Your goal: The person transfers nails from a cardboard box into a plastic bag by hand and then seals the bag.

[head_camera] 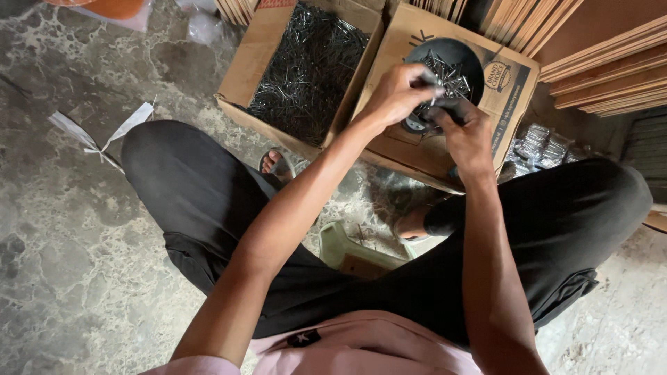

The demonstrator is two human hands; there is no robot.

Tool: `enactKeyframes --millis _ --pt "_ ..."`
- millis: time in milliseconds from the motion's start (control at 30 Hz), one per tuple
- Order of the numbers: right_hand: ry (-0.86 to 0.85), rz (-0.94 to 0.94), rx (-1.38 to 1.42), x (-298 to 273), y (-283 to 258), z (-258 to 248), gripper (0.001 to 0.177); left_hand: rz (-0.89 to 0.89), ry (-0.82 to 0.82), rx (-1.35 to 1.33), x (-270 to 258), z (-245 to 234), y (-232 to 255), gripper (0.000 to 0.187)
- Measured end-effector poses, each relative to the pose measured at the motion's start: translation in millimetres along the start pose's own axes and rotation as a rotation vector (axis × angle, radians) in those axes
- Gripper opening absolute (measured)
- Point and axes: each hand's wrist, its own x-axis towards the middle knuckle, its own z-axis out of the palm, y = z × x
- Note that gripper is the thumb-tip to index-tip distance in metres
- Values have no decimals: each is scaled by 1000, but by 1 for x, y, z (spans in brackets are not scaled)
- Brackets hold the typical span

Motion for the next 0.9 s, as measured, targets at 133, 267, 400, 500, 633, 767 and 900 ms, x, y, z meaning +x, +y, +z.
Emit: enactKeyframes --millis 133,267,400,500,633,767,900 --pt "34 9 -52 -1 -5 -8 15 -178 144 171 10 -30 -15 10" --pt "310 110 6 12 42 -26 15 -69 708 351 31 -77 -95 13" --pt "365 240 106 7 32 -35 15 -115 962 278 19 -84 -75 76" --pt "478 325 258 15 61 -43 11 -15 791 204 13 -61 -42 50" --pt "492 208 247 22 72 -46 15 275 421 312 -5 -14 11 24" --pt "456 94 -134 11 60 -47 20 312 169 356 -16 38 24 25" --pt "475 98 30 -9 57 -50 16 277 97 410 -5 75 23 25"
